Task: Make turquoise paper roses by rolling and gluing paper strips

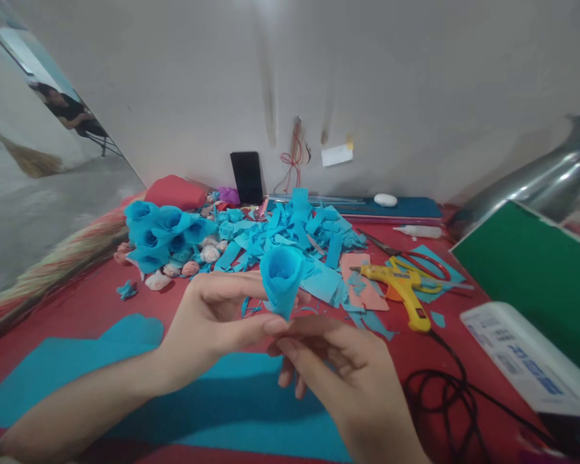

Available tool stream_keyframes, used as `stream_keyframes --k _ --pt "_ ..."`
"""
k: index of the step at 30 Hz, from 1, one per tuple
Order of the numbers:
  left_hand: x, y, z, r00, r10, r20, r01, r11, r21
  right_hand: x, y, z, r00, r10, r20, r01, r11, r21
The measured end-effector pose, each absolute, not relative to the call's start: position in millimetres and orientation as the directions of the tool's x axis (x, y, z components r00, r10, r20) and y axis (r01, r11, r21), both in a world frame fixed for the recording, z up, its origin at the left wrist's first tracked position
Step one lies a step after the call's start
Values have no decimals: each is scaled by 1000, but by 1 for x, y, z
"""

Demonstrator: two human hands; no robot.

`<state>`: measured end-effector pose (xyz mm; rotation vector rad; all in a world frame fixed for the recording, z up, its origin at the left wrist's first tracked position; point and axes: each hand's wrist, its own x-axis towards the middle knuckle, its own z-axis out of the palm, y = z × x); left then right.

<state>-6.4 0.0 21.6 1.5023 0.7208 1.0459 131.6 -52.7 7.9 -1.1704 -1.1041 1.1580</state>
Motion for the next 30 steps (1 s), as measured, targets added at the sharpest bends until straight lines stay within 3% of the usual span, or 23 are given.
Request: stream_keyframes --k 10,20,24,30 --pt "-7 0 22 423 873 242 -160 -190 969 131 -55 10 107 994 -9 -90 0 -996" --pt "-6 -1 22 425 874 236 -205 -161 965 147 -53 3 -129 990 51 -78 41 -996" --pt "-5 2 22 493 828 268 -168 -211 963 148 -50 3 -125 990 63 -76 54 -996" --pt "-3 0 21 476 865 161 -129 -112 985 138 -52 9 -13 999 31 -78 30 -997"
